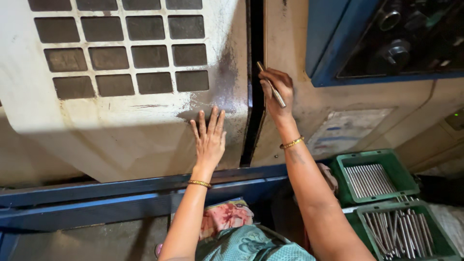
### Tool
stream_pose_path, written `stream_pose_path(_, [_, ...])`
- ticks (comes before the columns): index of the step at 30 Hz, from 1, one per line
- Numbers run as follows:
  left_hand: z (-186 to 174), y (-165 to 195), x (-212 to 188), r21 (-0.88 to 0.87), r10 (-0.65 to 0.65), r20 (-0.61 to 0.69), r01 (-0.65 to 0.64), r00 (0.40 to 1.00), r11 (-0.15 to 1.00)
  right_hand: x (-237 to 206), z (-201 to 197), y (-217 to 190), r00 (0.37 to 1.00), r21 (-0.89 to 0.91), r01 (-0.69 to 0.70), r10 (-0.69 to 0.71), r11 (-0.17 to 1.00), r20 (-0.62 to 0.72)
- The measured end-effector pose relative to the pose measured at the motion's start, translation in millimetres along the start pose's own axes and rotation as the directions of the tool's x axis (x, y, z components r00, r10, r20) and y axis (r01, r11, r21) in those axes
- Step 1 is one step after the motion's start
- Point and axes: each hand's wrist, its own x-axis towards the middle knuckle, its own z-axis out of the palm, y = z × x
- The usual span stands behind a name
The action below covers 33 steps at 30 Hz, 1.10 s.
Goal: The person repeatedly wipes the exterior surface of a large industrial machine using a cloth and a metal rod. They open and close the machine door multiple times while continuing to wipe the surface. The person also wipes the metal rod with the cloth between uses.
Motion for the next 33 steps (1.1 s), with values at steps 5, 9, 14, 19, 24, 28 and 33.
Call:
stream_pose_path(5, [-9, 8, -3, 0.144, -0.027, 0.111, 0.011, 0.993, 0.989, 2, 0, 0, 1.000, 0.013, 0.003, -0.004, 1.000, 0.005])
stream_pose_path(9, [-5, 14, -4, 0.185, -0.021, 0.102, 0.002, 0.995, 0.983, 1, -2, 0, 1.000, -0.013, 0.003, -0.003, 1.000, 0.013])
stream_pose_path(14, [-1, 14, -5, 0.201, -0.017, 0.084, -0.001, 0.996, 0.980, 0, -1, 3, 1.000, -0.006, 0.005, -0.005, 1.000, 0.005])
stream_pose_path(19, [-1, 14, -5, 0.207, -0.010, 0.070, -0.005, 0.997, 0.978, -1, 0, 7, 1.000, -0.019, 0.011, -0.011, 1.000, 0.011])
stream_pose_path(24, [-6, 16, -3, 0.220, -0.005, 0.060, -0.008, 0.998, 0.976, 1, -1, 8, 0.999, -0.020, 0.031, -0.030, 0.999, 0.011])
stream_pose_path(28, [-9, 14, -3, 0.229, -0.022, 0.097, -0.001, 0.995, 0.973, 3, -3, 13, 0.997, 0.003, 0.075, -0.075, 0.997, 0.017])
stream_pose_path(33, [-8, 2, -4, 0.237, -0.015, 0.069, -0.002, 0.997, 0.972, 0, -8, 28, 0.996, 0.033, 0.076, -0.077, 0.997, 0.033])
